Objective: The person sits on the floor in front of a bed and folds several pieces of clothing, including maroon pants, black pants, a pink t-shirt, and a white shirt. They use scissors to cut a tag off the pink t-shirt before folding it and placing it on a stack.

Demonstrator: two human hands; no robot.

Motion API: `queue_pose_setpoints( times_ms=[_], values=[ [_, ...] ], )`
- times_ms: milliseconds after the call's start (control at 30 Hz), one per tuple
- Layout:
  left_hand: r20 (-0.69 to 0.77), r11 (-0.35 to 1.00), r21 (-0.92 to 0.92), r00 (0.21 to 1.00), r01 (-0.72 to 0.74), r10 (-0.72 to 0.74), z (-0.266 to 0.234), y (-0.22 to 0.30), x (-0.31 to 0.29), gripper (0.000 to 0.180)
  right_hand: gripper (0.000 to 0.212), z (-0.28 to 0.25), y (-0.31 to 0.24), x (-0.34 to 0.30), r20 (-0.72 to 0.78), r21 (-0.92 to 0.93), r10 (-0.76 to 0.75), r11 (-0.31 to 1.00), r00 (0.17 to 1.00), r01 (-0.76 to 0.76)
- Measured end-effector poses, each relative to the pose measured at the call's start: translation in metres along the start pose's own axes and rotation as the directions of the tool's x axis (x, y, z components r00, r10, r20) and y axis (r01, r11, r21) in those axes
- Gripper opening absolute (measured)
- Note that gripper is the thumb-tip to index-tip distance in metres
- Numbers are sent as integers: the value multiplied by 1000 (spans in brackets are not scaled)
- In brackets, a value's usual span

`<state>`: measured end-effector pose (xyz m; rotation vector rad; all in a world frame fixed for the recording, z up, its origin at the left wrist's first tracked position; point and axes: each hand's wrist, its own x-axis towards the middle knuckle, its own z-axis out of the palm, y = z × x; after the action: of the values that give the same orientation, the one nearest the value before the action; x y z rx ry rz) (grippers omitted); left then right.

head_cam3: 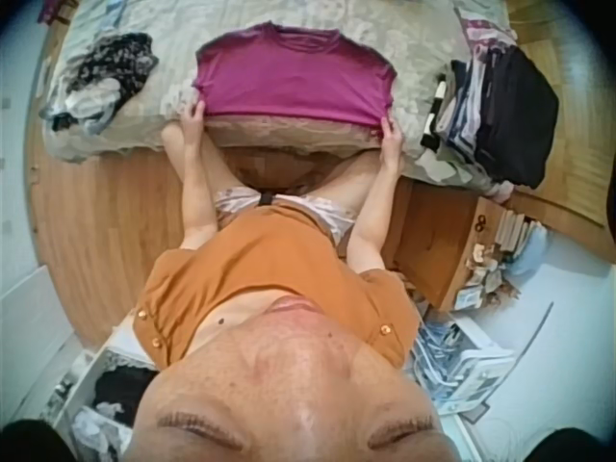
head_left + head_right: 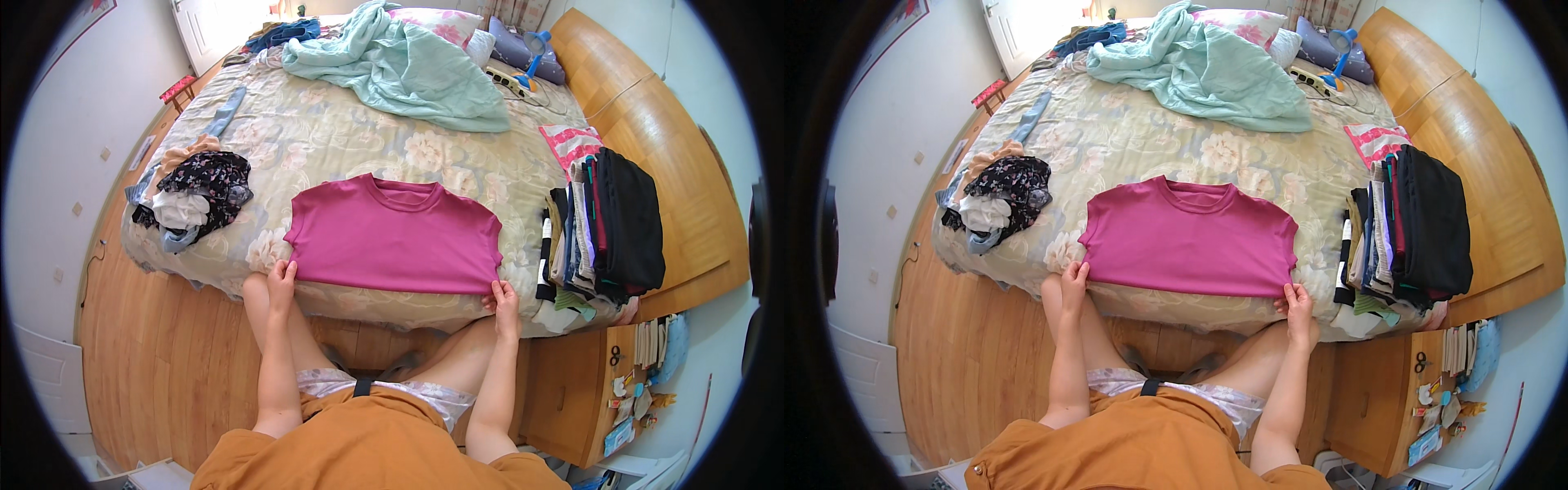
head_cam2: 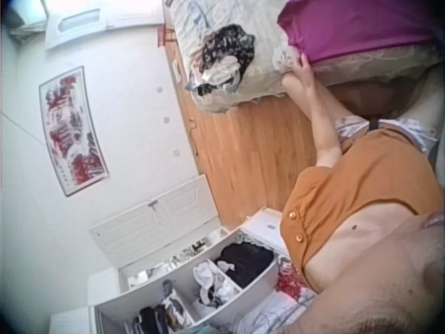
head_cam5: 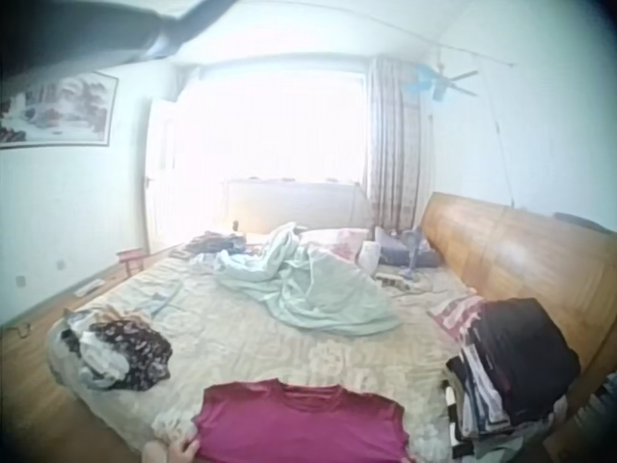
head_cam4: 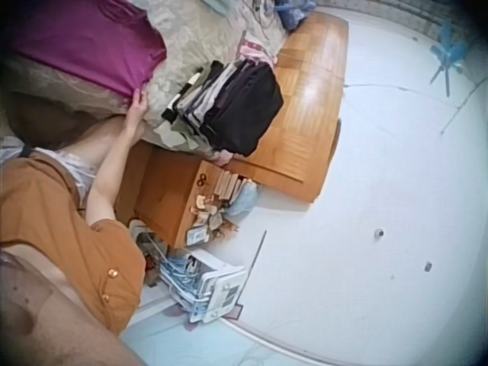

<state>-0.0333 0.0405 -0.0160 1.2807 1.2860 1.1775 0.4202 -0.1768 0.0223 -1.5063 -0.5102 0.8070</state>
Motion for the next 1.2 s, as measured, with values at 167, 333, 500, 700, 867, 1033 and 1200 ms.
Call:
queue_pose_setpoints(
  times_ms=[167, 333, 500, 700, 867, 1033, 1200],
  values=[
    [-7, 996, 82, 1000, -19, 20, -4, -3, -8, 23, 18, -2, 1, -3, 13, -31, 9, 999, 1000, -9],
    [-22, 997, 67, 999, 28, -26, -3, -3, -14, 21, 17, -10, 8, 0, -6, -106, 2, 994, 1000, -3],
    [-183, 941, 300, 958, -158, 219, 8, -3, -17, 19, 15, 4, 0, -2, -149, -435, -40, 900, 988, -29],
    [-148, 948, 318, 988, 15, 34, 5, 8, -8, 29, 18, 61, -16, -21, -91, -803, -614, 512, 784, 307],
    [-71, 979, 204, 997, 24, -10, 8, 9, -3, 32, 26, 136, -33, -25, 210, -792, -722, 269, 659, 547],
    [-68, 971, -63, 970, 228, -233, 10, 6, 0, 35, 49, 132, -14, -5, 187, -922, -609, 161, 770, 351],
    [110, 775, -520, 928, 359, -356, 27, 35, 6, 36, 60, 77, 21, -9, 122, -948, -620, 158, 775, 276]
  ],
)
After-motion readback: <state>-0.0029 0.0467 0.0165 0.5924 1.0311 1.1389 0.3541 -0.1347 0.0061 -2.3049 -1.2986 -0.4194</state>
